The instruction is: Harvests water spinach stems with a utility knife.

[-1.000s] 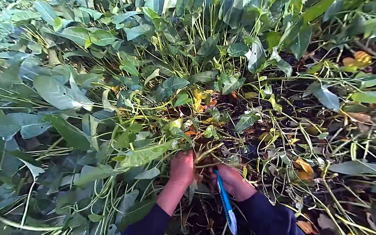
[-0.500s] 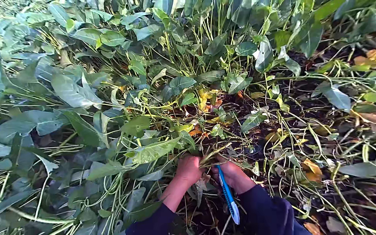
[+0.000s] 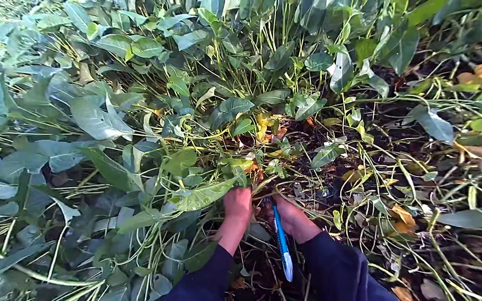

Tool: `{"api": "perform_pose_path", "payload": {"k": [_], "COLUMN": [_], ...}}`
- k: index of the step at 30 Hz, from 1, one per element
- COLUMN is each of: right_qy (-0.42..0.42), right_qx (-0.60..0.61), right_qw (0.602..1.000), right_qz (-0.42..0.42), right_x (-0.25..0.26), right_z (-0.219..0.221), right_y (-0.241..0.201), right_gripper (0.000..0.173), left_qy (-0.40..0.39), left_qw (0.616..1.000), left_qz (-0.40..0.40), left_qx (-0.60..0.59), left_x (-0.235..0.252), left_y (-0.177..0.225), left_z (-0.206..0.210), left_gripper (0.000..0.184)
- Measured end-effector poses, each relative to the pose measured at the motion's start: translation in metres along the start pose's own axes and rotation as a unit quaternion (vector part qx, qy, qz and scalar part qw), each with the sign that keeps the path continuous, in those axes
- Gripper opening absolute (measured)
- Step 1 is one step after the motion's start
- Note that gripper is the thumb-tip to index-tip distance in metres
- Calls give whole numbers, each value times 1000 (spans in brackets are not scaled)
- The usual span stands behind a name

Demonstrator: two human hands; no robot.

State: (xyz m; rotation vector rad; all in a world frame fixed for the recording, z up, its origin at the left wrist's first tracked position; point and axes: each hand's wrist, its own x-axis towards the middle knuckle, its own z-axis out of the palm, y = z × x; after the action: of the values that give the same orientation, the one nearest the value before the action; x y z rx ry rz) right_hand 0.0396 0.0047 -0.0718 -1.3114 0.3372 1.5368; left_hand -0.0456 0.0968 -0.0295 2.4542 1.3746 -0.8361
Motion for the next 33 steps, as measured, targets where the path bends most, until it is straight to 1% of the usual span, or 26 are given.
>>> {"api": "perform_pose_path", "payload": {"k": [2, 4, 6, 8, 9, 11, 13, 14, 16, 18, 20, 21, 23, 24, 27, 30, 32, 33], "right_qy": [9, 17, 26, 11, 4, -5, -20, -28, -36, -35, -28, -23, -12, -3, 12, 19, 5, -1], "right_qx": [4, 4, -9, -50, -83, -156, -188, -178, -113, -50, 5, 25, 51, 58, 56, 57, 46, 30], "right_qw": [1000, 1000, 999, 998, 996, 987, 982, 983, 993, 998, 1000, 999, 999, 998, 998, 998, 999, 999], "right_qz": [-2, -12, -19, -25, -25, -21, -18, -16, -13, -4, 3, 3, 5, 12, 16, 10, 11, 16], "right_x": [11, 17, 18, 14, 11, -1, -9, -13, -21, -24, -18, -11, -1, 2, 0, -2, 4, 8], "right_z": [5, 8, 9, 4, 0, -6, -17, -21, -25, -20, -14, -11, -5, -4, -2, -2, -4, -5], "right_y": [-1, -1, 1, 5, 7, 7, 9, 9, 7, 1, -1, 0, 3, 5, 6, -2, -3, -2], "right_gripper": [36, 38, 39, 31, 29, 33, 41, 42, 38, 34, 39, 38, 39, 43, 42, 37, 36, 39], "left_qy": [13, 23, 13, -3, -7, -8, -9, -5, 5, 19, -5, -21, -43, -46, -34, -7, -9, -12], "left_qw": [1000, 999, 998, 998, 998, 996, 992, 990, 989, 993, 998, 998, 997, 997, 998, 999, 998, 998], "left_qz": [10, 36, 55, 58, 58, 53, 43, 41, 42, 53, 59, 59, 52, 45, 24, 42, 60, 67], "left_qx": [17, 26, 21, -1, -23, -70, -115, -137, -143, -101, -33, -3, 32, 36, 43, 30, 13, 5], "left_x": [-2, 0, -3, -8, -10, -15, -17, -16, -13, -6, -1, 1, 4, 6, 5, -2, -9, -11], "left_y": [0, -5, -10, -14, -16, -19, -24, -26, -28, -28, -22, -19, -9, -5, 0, -4, -6, -6], "left_z": [-4, -4, -8, -16, -21, -31, -40, -44, -43, -32, -20, -13, -1, 4, 4, -6, -12, -14], "left_gripper": [30, 31, 33, 33, 33, 31, 31, 32, 31, 29, 32, 36, 38, 36, 28, 28, 29, 30]}}
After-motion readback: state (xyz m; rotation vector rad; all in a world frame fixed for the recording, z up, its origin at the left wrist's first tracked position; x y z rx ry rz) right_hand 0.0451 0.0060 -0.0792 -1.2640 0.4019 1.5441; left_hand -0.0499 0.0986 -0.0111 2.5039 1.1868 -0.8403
